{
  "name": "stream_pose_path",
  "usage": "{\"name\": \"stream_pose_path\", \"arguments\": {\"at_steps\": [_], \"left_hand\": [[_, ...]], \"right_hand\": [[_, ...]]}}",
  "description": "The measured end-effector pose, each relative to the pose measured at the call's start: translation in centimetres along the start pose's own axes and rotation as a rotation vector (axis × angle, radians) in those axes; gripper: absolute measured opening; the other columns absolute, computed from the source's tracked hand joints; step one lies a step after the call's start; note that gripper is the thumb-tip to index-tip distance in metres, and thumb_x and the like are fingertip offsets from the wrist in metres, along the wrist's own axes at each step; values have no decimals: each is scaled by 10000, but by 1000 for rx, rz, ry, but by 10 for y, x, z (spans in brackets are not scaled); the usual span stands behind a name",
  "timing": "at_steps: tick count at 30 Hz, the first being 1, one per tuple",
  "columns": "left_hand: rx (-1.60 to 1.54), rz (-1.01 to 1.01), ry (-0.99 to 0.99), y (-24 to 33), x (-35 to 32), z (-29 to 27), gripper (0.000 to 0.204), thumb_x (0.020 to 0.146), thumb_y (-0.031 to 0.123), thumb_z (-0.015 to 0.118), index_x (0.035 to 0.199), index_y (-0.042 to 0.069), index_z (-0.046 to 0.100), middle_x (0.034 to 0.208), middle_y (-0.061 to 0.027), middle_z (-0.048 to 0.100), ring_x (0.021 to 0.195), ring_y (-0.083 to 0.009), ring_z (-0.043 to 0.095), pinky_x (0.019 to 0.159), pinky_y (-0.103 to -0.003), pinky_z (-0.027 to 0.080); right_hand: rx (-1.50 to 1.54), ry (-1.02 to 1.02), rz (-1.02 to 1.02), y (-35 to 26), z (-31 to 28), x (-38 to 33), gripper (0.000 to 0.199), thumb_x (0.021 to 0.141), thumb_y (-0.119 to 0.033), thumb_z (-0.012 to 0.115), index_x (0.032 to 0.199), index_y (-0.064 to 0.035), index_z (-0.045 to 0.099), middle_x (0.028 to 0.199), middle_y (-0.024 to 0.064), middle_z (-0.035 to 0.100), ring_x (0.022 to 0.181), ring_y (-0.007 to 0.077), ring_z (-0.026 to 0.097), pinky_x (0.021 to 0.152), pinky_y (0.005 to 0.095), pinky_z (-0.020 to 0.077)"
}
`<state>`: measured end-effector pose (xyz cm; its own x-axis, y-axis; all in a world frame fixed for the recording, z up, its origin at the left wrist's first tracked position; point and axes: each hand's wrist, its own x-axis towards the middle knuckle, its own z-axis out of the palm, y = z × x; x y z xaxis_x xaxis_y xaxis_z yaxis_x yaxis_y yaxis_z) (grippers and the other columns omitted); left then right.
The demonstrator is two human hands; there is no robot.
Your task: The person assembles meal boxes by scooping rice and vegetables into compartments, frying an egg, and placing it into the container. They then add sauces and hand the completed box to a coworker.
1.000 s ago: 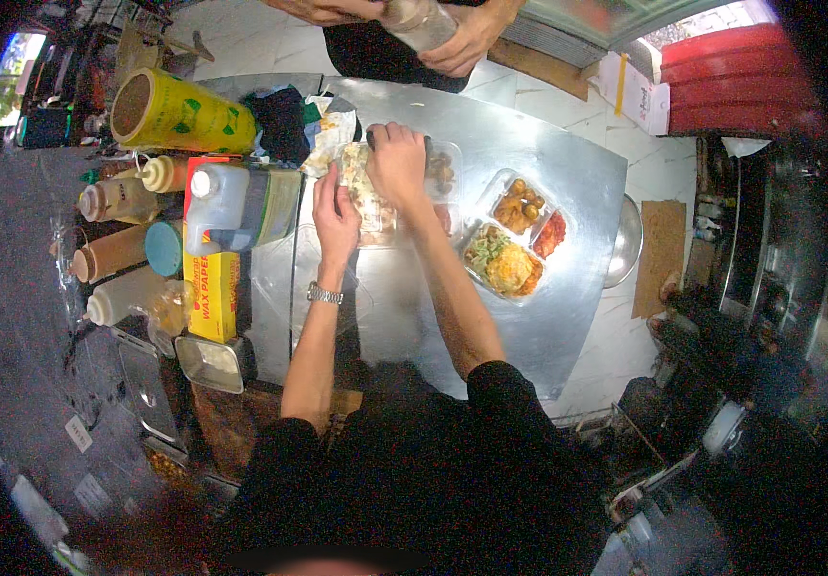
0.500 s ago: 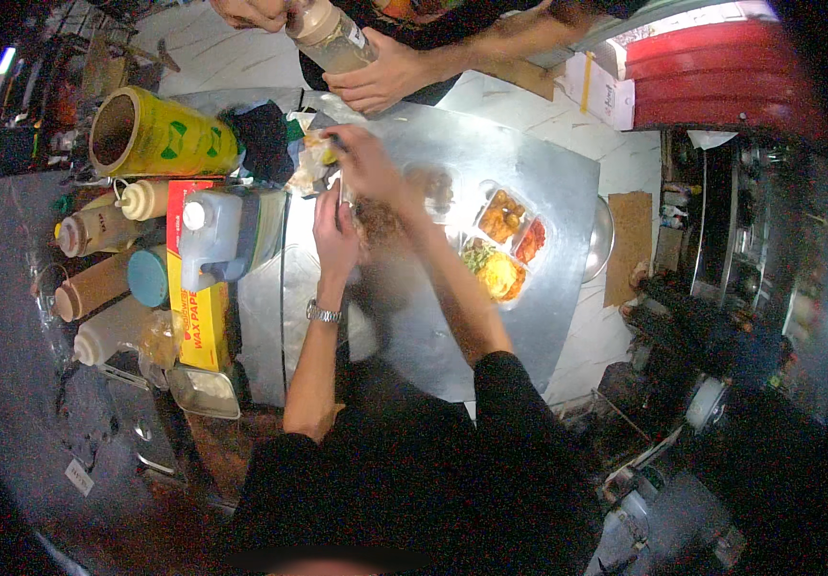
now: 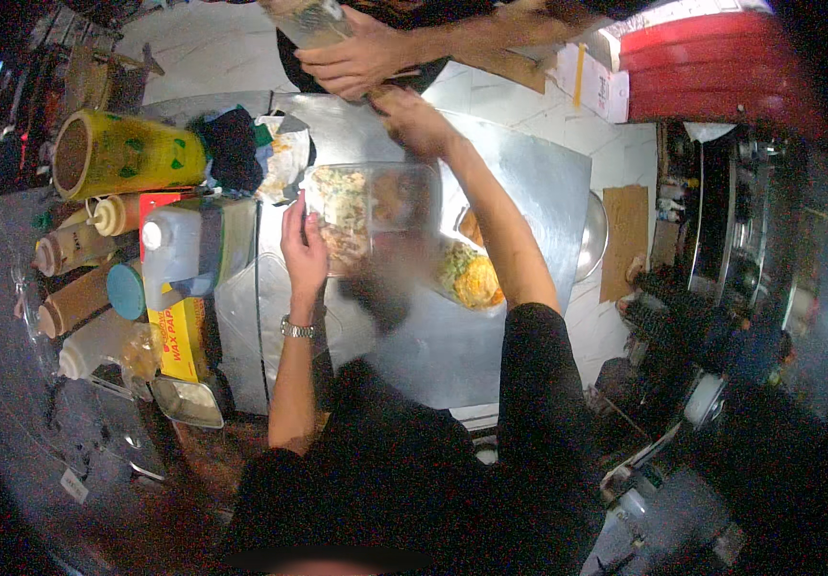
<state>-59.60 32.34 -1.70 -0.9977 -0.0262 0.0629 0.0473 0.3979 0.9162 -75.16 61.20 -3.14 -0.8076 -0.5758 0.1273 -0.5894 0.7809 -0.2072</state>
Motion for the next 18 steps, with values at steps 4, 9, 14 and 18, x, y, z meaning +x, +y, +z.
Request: {"name": "stream_pose_path", "arguments": {"at_steps": [4,9,14,18], "left_hand": [[-26,3,15,2,-2,6,380,1049,81,506,1410,-24,558,1215,-203,627,1066,-311,627,956,-376,497],[90,99,58,-2,-2,8,382,1040,68,514,1404,-34,563,1235,-205,644,1133,-326,628,1015,-387,475],[111,30,49,4,-11,5,458,1053,192,559,1452,-27,512,1282,-202,588,1192,-327,607,999,-418,497],[202,34,229,28,-45,1,472,1055,199,575,1473,-3,490,1345,-213,517,1205,-324,575,992,-431,498]], "right_hand": [[109,-78,340,46,8,-58,371,956,-149,555,1287,8,611,1304,219,647,1236,422,577,1064,491,460],[147,135,706,85,-18,-160,344,905,-94,560,1235,-22,628,1227,238,657,1140,468,601,1011,521,478],[-41,233,888,110,-50,-301,515,901,11,556,1411,-61,564,1439,223,568,1325,415,541,1113,470,455],[56,291,992,74,-53,-368,559,910,49,535,1459,-59,533,1521,230,499,1386,409,500,1152,449,432]]}}
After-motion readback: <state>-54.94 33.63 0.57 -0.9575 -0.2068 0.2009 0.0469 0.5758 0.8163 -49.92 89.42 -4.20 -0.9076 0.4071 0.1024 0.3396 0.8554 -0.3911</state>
